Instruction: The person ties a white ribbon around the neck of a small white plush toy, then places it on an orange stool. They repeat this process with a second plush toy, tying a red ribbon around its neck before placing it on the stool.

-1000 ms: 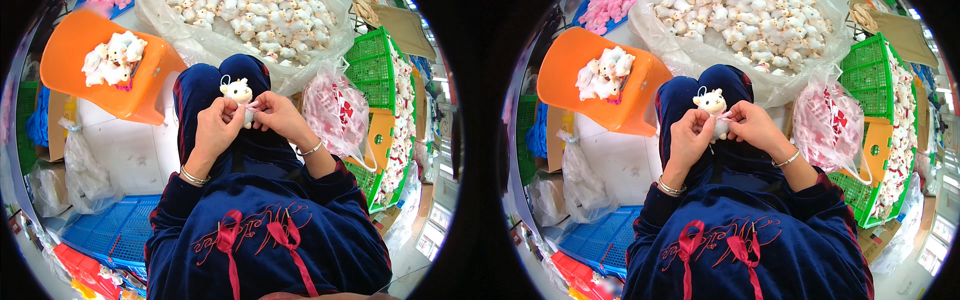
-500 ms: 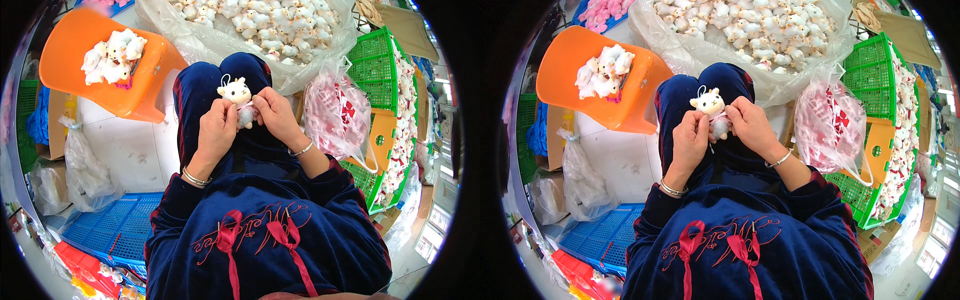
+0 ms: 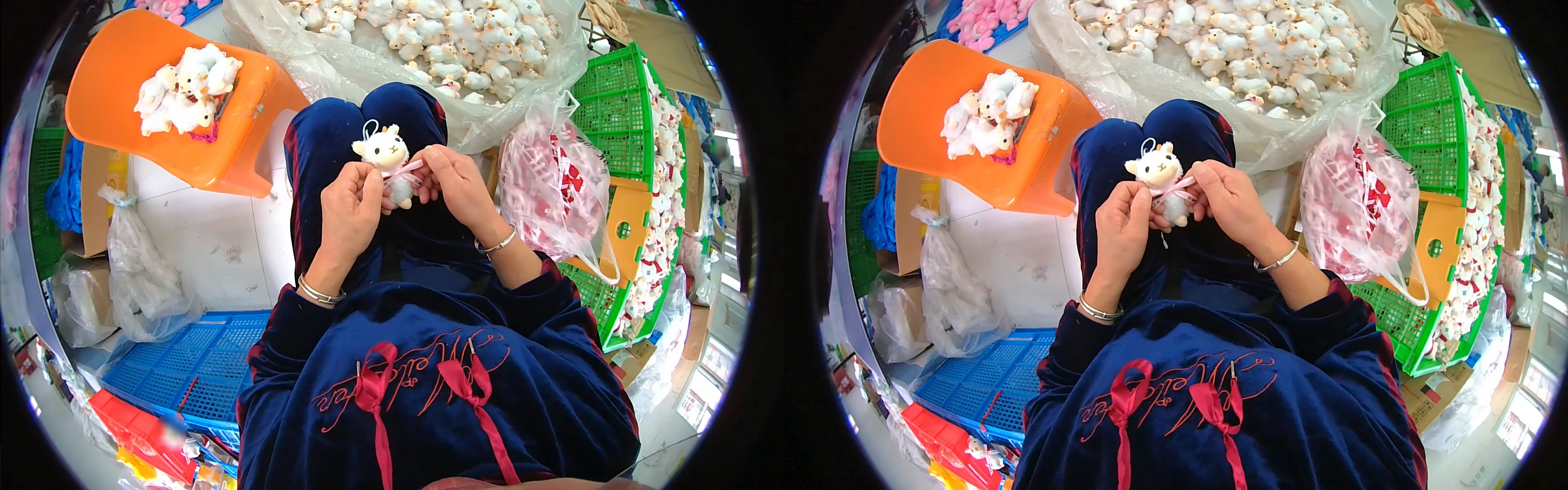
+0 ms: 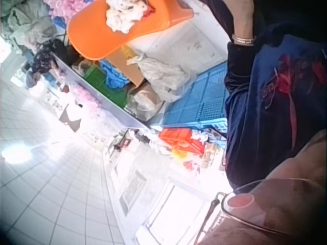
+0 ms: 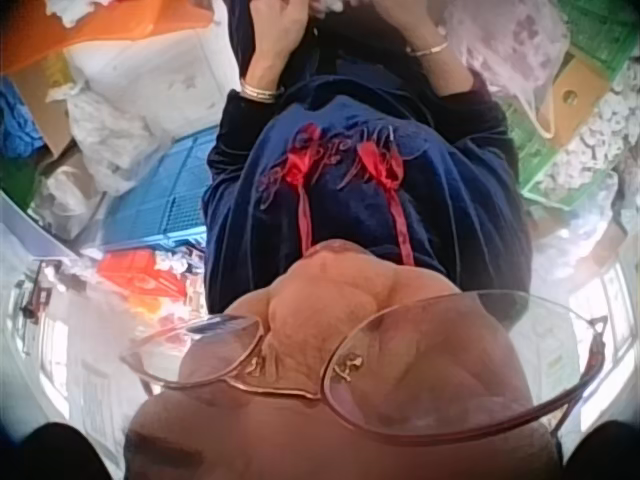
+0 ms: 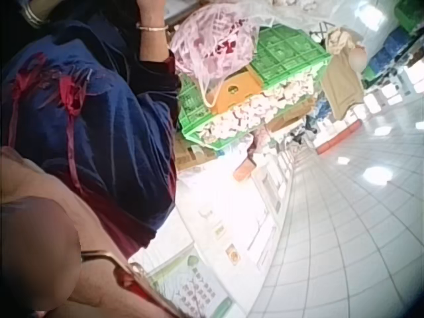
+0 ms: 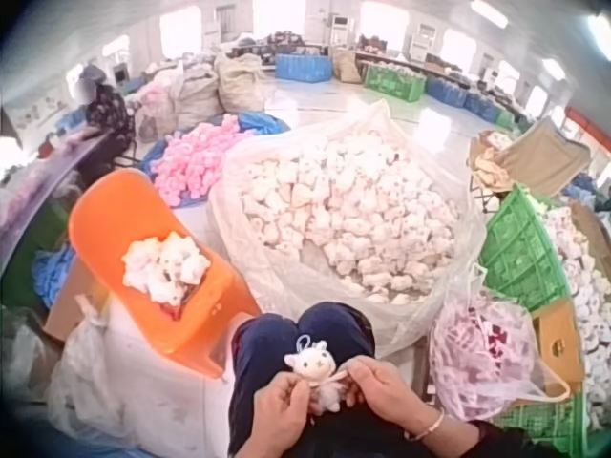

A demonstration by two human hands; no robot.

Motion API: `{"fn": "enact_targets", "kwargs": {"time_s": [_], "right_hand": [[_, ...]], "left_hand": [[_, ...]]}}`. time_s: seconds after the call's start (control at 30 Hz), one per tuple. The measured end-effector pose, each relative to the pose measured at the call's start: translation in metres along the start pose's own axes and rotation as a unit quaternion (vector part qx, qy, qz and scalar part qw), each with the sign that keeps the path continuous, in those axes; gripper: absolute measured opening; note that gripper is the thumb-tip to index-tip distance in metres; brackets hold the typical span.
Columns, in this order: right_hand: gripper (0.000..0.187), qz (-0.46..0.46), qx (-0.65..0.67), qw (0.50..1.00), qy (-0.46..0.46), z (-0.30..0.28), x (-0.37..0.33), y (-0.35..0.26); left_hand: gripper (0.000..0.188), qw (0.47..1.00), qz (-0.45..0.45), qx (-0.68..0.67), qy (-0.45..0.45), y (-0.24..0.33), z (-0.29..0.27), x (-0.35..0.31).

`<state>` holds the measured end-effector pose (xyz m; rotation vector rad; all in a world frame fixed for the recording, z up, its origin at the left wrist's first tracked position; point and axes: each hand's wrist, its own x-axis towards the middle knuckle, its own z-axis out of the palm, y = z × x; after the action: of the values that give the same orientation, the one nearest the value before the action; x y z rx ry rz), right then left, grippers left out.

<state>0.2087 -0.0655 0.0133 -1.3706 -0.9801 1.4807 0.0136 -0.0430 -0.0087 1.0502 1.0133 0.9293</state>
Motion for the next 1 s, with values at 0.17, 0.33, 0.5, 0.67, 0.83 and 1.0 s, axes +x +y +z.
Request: {"fn": "enact_targets", "kwargs": {"time_s": [0.17,0.33,0.5,0.67,0.83,1.0], "right_hand": [[0.025,-0.032,-0.068,0.997,0.005,0.002,-0.001,0.003],[0.021,-0.028,-0.048,0.998,0.015,0.002,0.000,0.005],[0.018,-0.003,-0.017,1.000,0.024,0.003,0.003,0.006],[0.014,0.005,-0.002,1.000,0.023,0.004,0.004,0.005],[0.013,0.004,0.015,1.000,0.019,0.005,0.006,0.007],[0.015,0.006,0.022,1.000,0.020,0.004,0.007,0.008]], "left_hand": [[0.012,0.999,-0.014,0.039,-0.001,0.002,0.002,0.000],[0.005,0.999,-0.009,0.008,-0.030,-0.006,-0.004,-0.001],[0.011,0.998,0.010,0.003,-0.063,-0.007,-0.008,0.000],[0.013,0.998,0.005,0.015,-0.068,-0.005,-0.009,0.002],[0.017,0.997,-0.013,-0.019,-0.072,-0.002,-0.011,0.003],[0.016,0.997,-0.021,-0.019,-0.067,-0.002,-0.013,0.004]]}}
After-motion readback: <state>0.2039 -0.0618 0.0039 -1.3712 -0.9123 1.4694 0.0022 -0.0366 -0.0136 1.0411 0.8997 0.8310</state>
